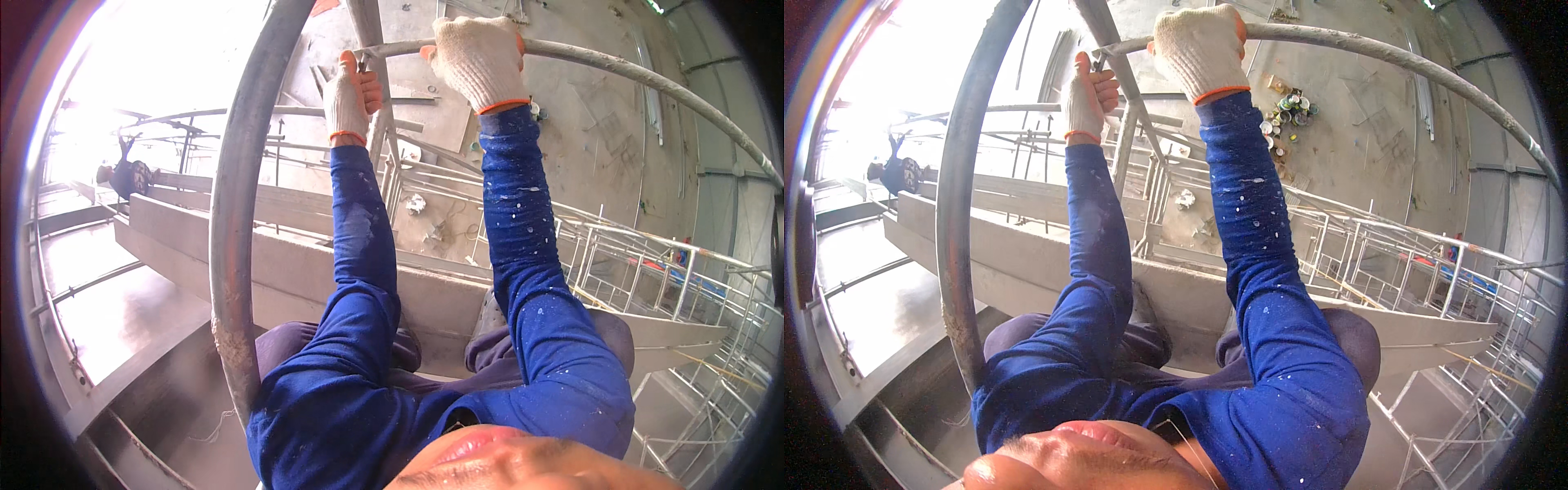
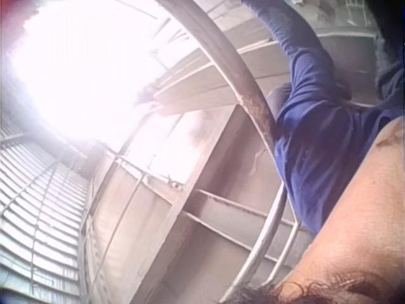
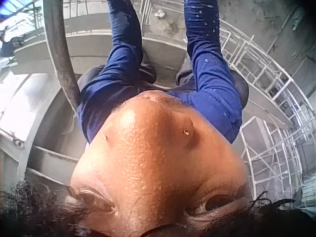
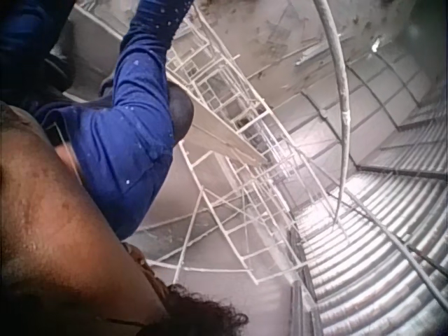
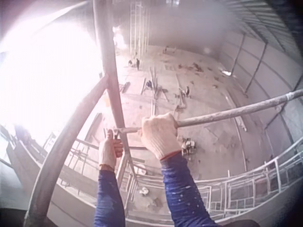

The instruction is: The person works on a metal scaffolding structure, using pliers to cut and remove wire ties and then tying new wire ties to secure metal poles. The person moves along the scaffolding while performing these actions.

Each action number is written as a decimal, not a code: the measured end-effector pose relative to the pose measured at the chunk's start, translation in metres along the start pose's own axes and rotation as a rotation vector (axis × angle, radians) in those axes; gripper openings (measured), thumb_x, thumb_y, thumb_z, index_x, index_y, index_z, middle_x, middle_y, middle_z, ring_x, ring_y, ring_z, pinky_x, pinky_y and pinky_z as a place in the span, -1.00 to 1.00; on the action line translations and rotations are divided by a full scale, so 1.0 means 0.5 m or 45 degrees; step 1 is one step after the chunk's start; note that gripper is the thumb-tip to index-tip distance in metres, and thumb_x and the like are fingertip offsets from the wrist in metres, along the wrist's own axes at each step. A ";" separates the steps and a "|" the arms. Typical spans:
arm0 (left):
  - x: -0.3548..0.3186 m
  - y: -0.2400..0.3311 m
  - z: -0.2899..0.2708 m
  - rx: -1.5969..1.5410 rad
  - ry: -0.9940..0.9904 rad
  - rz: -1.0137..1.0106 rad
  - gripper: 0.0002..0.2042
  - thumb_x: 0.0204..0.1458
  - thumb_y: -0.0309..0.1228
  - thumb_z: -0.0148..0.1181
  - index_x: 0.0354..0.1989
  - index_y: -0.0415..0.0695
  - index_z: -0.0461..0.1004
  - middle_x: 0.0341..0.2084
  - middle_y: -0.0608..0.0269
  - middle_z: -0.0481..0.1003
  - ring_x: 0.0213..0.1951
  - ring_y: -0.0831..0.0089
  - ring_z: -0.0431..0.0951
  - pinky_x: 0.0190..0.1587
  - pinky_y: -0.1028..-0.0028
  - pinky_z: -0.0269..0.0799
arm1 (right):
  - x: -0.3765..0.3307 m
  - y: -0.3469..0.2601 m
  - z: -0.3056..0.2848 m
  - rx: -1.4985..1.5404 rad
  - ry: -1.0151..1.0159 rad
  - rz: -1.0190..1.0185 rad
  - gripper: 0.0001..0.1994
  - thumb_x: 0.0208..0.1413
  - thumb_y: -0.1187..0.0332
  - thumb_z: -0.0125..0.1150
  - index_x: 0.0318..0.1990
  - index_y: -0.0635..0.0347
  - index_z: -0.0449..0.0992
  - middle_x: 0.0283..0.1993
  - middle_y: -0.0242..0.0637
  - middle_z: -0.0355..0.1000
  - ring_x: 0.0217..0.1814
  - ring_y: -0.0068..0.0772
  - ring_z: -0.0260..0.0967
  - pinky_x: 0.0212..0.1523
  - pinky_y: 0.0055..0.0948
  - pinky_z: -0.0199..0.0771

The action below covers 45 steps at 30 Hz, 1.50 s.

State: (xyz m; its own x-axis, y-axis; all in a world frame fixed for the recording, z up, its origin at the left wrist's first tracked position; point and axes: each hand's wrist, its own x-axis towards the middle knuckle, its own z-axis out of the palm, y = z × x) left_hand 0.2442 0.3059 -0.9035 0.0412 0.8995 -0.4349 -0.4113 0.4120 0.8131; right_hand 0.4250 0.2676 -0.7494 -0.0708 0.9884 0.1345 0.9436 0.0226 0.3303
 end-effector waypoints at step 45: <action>0.122 -0.120 -0.059 -0.196 0.023 0.662 -0.64 0.40 -0.28 -0.03 0.21 -0.29 0.38 -0.03 -0.01 0.52 0.05 0.16 0.54 0.16 0.22 0.49 | -0.155 0.385 -0.147 0.071 -0.270 -0.609 -0.73 -0.14 0.22 0.43 -0.30 0.17 0.66 -0.37 -0.21 0.62 -0.28 -0.09 0.64 -0.44 -0.01 0.59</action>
State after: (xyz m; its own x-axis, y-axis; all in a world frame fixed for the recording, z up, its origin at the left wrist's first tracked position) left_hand 0.2445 0.3315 -0.9904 -0.2185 0.9758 0.0019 -0.5020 -0.1141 0.8573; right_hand 0.5883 0.1845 -0.6278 -0.4363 0.8742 -0.2128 0.8381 0.4810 0.2574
